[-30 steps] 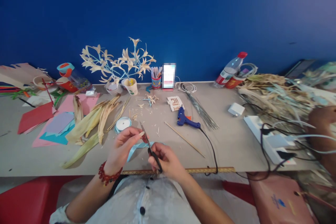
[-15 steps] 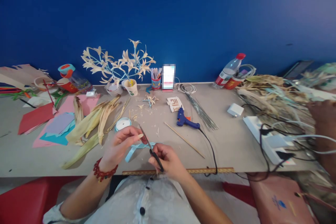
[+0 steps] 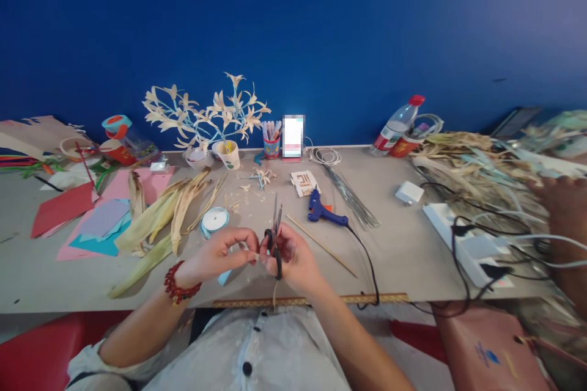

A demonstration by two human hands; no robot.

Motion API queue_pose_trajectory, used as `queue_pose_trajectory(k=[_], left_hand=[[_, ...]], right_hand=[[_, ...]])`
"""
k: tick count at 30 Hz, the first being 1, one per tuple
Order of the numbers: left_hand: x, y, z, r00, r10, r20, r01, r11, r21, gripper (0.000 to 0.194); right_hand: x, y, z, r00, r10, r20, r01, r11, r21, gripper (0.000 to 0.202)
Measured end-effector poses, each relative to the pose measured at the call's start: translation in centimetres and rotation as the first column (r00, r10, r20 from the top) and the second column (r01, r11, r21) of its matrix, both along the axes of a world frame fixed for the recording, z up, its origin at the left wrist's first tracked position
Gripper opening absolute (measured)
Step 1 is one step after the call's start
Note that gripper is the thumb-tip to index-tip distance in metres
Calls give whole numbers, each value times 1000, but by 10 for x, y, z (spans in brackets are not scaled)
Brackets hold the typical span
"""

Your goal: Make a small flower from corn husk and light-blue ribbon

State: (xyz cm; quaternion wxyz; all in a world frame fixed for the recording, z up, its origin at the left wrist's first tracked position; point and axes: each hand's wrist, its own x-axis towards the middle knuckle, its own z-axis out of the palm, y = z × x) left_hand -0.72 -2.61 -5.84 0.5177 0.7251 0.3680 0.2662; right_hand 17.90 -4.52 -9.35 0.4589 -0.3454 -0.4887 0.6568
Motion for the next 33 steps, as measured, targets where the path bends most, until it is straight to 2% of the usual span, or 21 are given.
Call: queue_pose_trajectory(k=[1, 3, 5, 6, 7, 8, 11, 12, 16, 18, 21, 23, 27, 33], left_hand=[[0, 0, -2, 999, 33, 14, -33, 999, 26, 12], [0, 0, -6, 976, 191, 102, -204, 970, 131, 7], [1, -4, -12, 887, 400, 233, -452, 855, 255, 7], [3, -6, -15, 834, 473, 285, -546, 783, 297, 8], [5, -10, -18, 799, 513, 312, -597, 736, 319, 8], [8, -14, -21, 795, 518, 315, -603, 730, 322, 7], [19, -25, -29, 843, 453, 291, -525, 811, 257, 7], [23, -28, -31, 843, 451, 294, -521, 822, 232, 7], [32, -33, -38, 787, 513, 343, -573, 814, 96, 8], [33, -32, -39, 756, 541, 369, -567, 822, -44, 9], [31, -30, -39, 706, 574, 415, -512, 818, -262, 11], [30, -28, -38, 678, 588, 441, -488, 809, -328, 12], [29, -25, -35, 681, 578, 450, -486, 816, -312, 14], [29, -24, -32, 728, 548, 412, -484, 836, -258, 14]], right_hand=[[0, -1, -1, 1000, -1, 0, 1, 1000, -5, 32], [-2, -3, -4, 998, -56, -14, 56, 998, -24, 32], [-3, -6, -6, 987, -156, -40, 154, 987, -53, 33], [-4, -7, -7, 977, -208, -52, 205, 977, -63, 33], [-6, -8, -8, 966, -249, -63, 245, 967, -64, 33], [-7, -8, -9, 959, -277, -68, 273, 960, -57, 32], [-11, -10, -10, 952, -301, -50, 301, 954, -4, 26], [-12, -10, -11, 954, -299, -37, 299, 954, 12, 25], [-14, -9, -14, 954, -299, 25, 298, 954, 40, 27], [-12, -8, -17, 961, -265, 79, 263, 964, 32, 29], [-5, -11, -23, 975, -145, 167, 144, 989, 14, 34], [1, -16, -27, 979, -42, 197, 45, 999, -11, 40], [10, -28, -34, 974, 96, 203, -81, 993, -84, 49], [11, -31, -34, 968, 136, 211, -112, 986, -124, 52]])
